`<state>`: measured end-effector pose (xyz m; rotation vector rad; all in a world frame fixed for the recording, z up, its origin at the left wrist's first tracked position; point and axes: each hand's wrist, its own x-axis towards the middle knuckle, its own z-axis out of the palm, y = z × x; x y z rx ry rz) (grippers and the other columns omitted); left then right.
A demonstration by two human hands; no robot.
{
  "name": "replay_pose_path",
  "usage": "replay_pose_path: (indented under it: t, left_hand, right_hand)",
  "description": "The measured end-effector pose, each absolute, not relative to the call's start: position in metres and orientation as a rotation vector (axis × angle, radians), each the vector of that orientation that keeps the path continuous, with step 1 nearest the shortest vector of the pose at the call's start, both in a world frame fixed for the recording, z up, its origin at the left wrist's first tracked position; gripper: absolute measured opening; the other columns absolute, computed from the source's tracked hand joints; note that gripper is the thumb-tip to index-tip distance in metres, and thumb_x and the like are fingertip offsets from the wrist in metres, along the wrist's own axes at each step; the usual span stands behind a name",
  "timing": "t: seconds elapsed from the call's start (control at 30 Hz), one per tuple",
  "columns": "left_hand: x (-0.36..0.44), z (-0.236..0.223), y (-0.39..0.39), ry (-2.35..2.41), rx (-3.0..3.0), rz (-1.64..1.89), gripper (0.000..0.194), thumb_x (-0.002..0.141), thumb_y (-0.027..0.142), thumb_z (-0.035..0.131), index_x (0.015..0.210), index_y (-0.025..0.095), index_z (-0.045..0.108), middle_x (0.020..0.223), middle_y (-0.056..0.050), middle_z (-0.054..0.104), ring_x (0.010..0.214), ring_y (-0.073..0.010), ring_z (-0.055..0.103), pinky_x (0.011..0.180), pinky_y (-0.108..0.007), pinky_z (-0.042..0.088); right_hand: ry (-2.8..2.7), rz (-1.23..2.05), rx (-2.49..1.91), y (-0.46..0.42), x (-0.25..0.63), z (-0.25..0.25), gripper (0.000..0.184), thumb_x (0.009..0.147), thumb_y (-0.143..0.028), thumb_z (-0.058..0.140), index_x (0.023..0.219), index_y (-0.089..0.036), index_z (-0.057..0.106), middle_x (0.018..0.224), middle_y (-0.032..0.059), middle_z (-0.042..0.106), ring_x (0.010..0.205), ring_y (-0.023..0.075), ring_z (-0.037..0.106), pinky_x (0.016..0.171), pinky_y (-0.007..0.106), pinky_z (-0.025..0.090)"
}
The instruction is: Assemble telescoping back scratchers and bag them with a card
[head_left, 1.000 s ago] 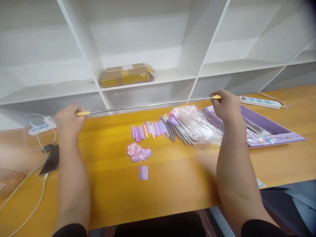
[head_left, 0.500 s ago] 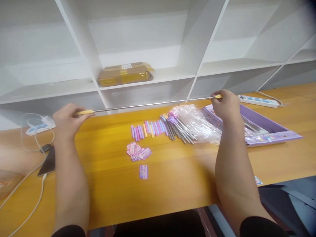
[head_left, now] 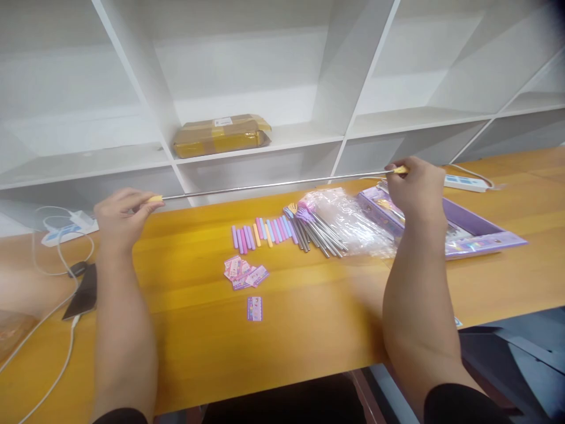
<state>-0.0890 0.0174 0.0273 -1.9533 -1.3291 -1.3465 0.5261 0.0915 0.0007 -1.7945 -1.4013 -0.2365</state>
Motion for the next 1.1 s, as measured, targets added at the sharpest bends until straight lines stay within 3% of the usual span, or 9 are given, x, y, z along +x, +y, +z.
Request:
replay_pose_path:
  t: [0.23,0.5,0.93,1.1]
  left_hand:
    - [-0.085,0.031,0.015,-1.392,-1.924,-1.266,0.035,0.095,0.058,0.077,0.082,0.025,0.083,0.081,-0.003,0.079,0.069,-0.0173,0.059,0.071,-0.033,0.046]
    - [-0.087,0.036,0.008,-1.234,-1.981,-1.223,0.028,0.097,0.048,0.079,0.083,0.025,0.082,0.08,-0.002,0.078,0.067,-0.0158,0.056,0.069,-0.032,0.045]
    - [-0.059,0.038,0.006,-1.188,-2.04,-1.135,0.028,0.103,0.046,0.072,0.086,0.025,0.081,0.076,-0.002,0.074,0.065,-0.016,0.057,0.067,-0.031,0.042]
    - [-0.036,0.028,0.015,-1.187,-2.056,-1.112,0.027,0.104,0.049,0.07,0.089,0.029,0.081,0.075,-0.001,0.074,0.064,-0.0163,0.06,0.065,-0.032,0.043]
  right_hand:
    - [-1.355,-0.269,-1.811,0.087,0.527,0.005,0.02,0.092,-0.027,0.061,0.102,-0.02,0.077,0.092,0.0135,0.074,0.085,0.027,0.061,0.092,0.04,0.047]
    - [-1.347,-0.23,-1.797,0.085,0.528,0.006,0.035,0.094,-0.019,0.055,0.114,-0.014,0.083,0.104,0.02,0.08,0.095,0.0288,0.069,0.102,0.039,0.048]
    - [-1.497,-0.212,-1.687,0.101,0.486,0.005,0.029,0.088,-0.016,0.056,0.107,-0.017,0.078,0.114,0.0199,0.079,0.105,0.0333,0.069,0.107,0.048,0.047]
    - [-1.649,-0.251,-1.513,0.105,0.45,-0.009,0.032,0.093,-0.018,0.052,0.115,-0.018,0.076,0.117,0.0199,0.076,0.11,0.036,0.069,0.104,0.049,0.05]
